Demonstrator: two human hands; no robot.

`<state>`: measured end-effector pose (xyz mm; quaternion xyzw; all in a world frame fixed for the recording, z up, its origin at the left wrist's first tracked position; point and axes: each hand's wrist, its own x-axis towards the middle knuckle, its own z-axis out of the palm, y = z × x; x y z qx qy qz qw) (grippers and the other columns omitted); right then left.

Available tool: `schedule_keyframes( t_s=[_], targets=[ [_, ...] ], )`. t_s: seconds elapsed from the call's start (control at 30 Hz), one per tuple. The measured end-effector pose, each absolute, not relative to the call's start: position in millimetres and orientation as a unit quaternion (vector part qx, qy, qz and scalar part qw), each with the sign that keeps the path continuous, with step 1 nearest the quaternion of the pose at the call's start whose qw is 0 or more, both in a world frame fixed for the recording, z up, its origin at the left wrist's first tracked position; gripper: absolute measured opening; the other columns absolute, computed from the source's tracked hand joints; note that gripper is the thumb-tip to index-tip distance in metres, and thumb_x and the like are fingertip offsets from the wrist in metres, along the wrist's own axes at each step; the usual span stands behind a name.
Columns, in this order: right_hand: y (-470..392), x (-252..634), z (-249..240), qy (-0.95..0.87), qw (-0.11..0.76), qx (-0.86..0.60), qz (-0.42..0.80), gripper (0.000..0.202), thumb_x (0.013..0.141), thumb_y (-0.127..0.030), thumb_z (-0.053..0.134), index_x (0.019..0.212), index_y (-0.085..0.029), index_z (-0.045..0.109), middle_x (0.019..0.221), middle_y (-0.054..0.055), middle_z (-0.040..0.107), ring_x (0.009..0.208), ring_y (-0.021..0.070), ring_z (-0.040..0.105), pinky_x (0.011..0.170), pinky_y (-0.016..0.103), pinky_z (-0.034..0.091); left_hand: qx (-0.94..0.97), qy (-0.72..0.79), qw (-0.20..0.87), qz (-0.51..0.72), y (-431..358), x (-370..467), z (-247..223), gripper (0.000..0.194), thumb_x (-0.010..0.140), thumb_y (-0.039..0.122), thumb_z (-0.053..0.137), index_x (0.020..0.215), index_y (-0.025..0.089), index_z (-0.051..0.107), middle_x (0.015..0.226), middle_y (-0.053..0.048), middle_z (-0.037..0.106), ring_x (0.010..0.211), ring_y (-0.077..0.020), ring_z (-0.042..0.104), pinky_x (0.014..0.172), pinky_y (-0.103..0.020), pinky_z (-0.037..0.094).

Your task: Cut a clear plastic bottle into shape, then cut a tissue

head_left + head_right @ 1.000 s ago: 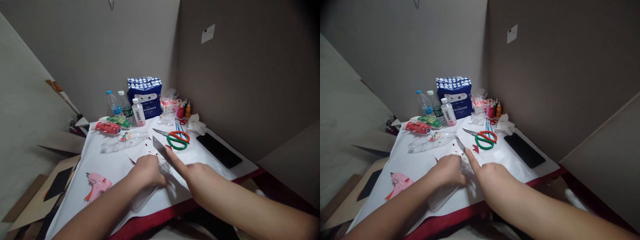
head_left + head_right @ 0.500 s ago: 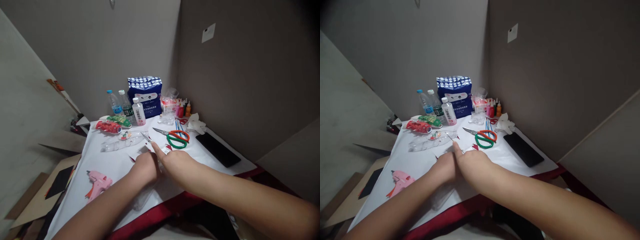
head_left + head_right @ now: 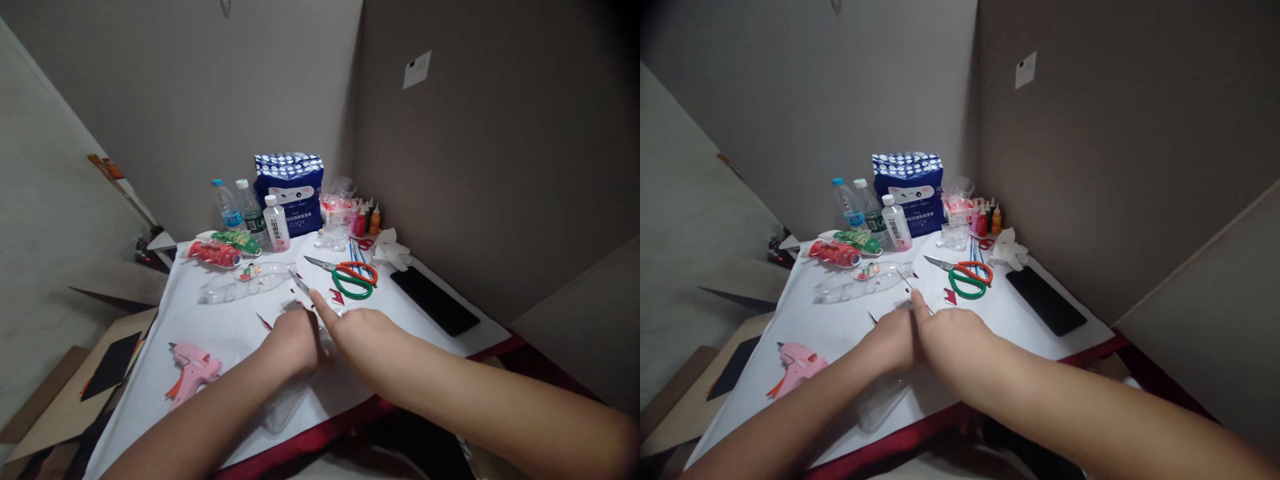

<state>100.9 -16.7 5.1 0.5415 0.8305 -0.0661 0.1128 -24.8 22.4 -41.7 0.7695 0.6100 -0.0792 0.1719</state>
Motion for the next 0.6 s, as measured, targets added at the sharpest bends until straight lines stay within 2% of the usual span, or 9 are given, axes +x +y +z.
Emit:
schedule_keyframes(
  t_s=[0.1, 0.2, 0.3, 0.43, 0.6],
  targets=[
    [-1.6, 93.4, 8.3, 0.838, 0.093, 0.534, -0.058, 0.111, 0.060, -0.005, 0.066, 0.150, -0.014, 0.001, 0.087, 0.012, 0.072, 0.076, 0.0249, 0.068, 0.057, 0.026, 0.042, 0.786, 0.593, 0.154, -0.082, 25.1, -27.0, -42.5, 0.054, 0.058, 0.046, 0.070, 0.106, 0.021, 0.063, 0.091, -0.010, 0.073, 0.083, -0.0289, 0.067, 0.066, -0.031, 0.049],
    [-9.7, 101.9, 6.4, 0.836, 0.085, 0.539, -0.057, 0.109, 0.063, -0.005, 0.064, 0.150, -0.014, -0.001, 0.085, 0.011, 0.072, 0.073, 0.0245, 0.068, 0.056, 0.026, 0.041, 0.787, 0.595, 0.137, -0.089, 25.8, -29.2, -41.4, 0.060, 0.054, 0.051, 0.071, 0.105, 0.019, 0.063, 0.093, -0.011, 0.072, 0.083, -0.0299, 0.067, 0.065, -0.031, 0.049],
    [-35.5, 119.1, -0.5, 0.824, 0.100, 0.554, -0.070, 0.111, 0.060, 0.000, 0.059, 0.150, -0.014, -0.004, 0.076, 0.008, 0.072, 0.065, 0.0246, 0.068, 0.050, 0.025, 0.036, 0.786, 0.596, 0.131, -0.100, 24.3, -29.8, -40.2, 0.058, 0.048, 0.053, 0.072, 0.092, 0.017, 0.068, 0.091, -0.013, 0.071, 0.082, -0.0309, 0.067, 0.062, -0.031, 0.049],
    [-58.7, 131.6, -7.6, 0.802, 0.124, 0.577, -0.092, 0.119, 0.054, 0.004, 0.057, 0.148, -0.017, -0.013, 0.075, 0.006, 0.073, 0.064, 0.0259, 0.068, 0.049, 0.026, 0.032, 0.794, 0.583, 0.137, -0.105, 22.3, -28.9, -42.7, 0.047, 0.048, 0.051, 0.071, 0.082, 0.019, 0.069, 0.081, -0.011, 0.071, 0.076, -0.0285, 0.067, 0.057, -0.029, 0.048],
    [-33.3, 111.8, -0.6, 0.825, 0.120, 0.547, -0.073, 0.121, 0.052, -0.001, 0.066, 0.150, -0.012, -0.005, 0.076, 0.008, 0.073, 0.065, 0.0249, 0.068, 0.050, 0.024, 0.037, 0.803, 0.574, 0.132, -0.092, 22.8, -28.6, -48.2, 0.058, 0.051, 0.054, 0.070, 0.097, 0.018, 0.066, 0.089, -0.011, 0.071, 0.078, -0.0295, 0.067, 0.060, -0.031, 0.048]
  ],
)
